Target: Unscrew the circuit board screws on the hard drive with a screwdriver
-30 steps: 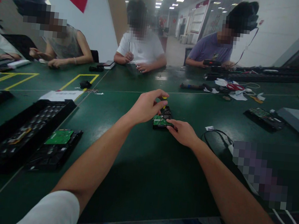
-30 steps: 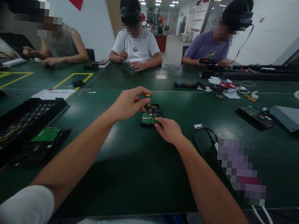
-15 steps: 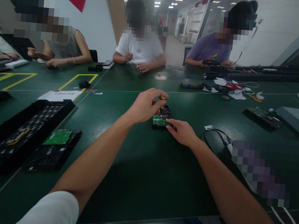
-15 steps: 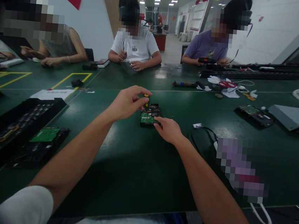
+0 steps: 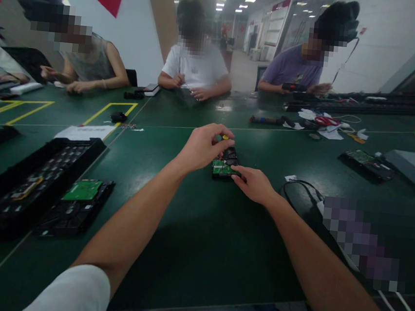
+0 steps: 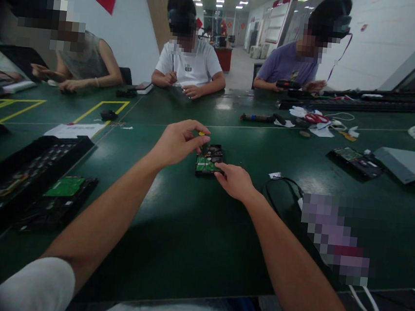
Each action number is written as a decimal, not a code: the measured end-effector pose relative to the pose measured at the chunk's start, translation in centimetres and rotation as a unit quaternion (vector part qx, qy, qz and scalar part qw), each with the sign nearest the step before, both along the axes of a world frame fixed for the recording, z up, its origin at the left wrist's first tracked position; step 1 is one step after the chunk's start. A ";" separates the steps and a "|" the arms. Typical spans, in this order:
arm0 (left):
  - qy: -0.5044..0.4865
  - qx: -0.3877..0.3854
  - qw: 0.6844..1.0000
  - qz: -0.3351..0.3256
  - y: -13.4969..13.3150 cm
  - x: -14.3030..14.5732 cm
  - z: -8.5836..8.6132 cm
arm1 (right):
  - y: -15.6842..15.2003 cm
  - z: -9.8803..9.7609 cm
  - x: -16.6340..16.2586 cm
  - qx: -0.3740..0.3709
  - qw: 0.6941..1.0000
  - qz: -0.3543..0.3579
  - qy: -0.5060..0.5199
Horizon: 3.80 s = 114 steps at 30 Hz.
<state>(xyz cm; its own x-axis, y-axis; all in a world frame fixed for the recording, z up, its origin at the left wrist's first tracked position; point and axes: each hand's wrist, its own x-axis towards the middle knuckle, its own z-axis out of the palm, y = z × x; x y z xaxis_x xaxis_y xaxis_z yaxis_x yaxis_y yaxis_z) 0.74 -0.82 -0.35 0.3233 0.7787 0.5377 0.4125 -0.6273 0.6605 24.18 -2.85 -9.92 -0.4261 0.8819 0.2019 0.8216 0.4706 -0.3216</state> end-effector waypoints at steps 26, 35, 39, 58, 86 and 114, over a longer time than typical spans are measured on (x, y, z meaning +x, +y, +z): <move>-0.012 -0.055 0.998 -0.007 -0.3 0.0 0.5 | -0.2 0.3 -0.1 -0.012 1.000 -0.007 -0.012; -0.038 -0.090 0.995 -0.026 -0.4 0.2 0.5 | -0.2 0.4 -0.1 -0.014 1.000 -0.009 -0.011; -0.050 -0.093 0.994 -0.023 -0.4 0.2 0.3 | -0.2 0.1 -0.1 -0.003 1.000 -0.002 -0.005; -0.049 -0.085 0.995 -0.027 -0.5 0.3 0.5 | -0.4 0.8 -0.3 -0.028 0.999 -0.012 -0.015; -0.048 -0.070 0.996 -0.016 0.2 0.1 -0.4 | -0.3 0.5 -0.2 -0.014 1.000 -0.008 -0.009; -0.041 -0.058 0.997 -0.007 0.0 0.2 -0.1 | -0.3 0.5 -0.2 -0.010 1.000 -0.001 -0.008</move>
<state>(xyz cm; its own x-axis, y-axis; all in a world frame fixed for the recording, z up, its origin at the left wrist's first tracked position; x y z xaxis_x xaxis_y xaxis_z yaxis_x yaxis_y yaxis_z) 0.92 -0.80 -0.44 0.2931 0.8333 0.4688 0.3465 -0.5496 0.7602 23.98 -3.14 -9.46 -0.4274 0.8865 0.1774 0.8280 0.4626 -0.3168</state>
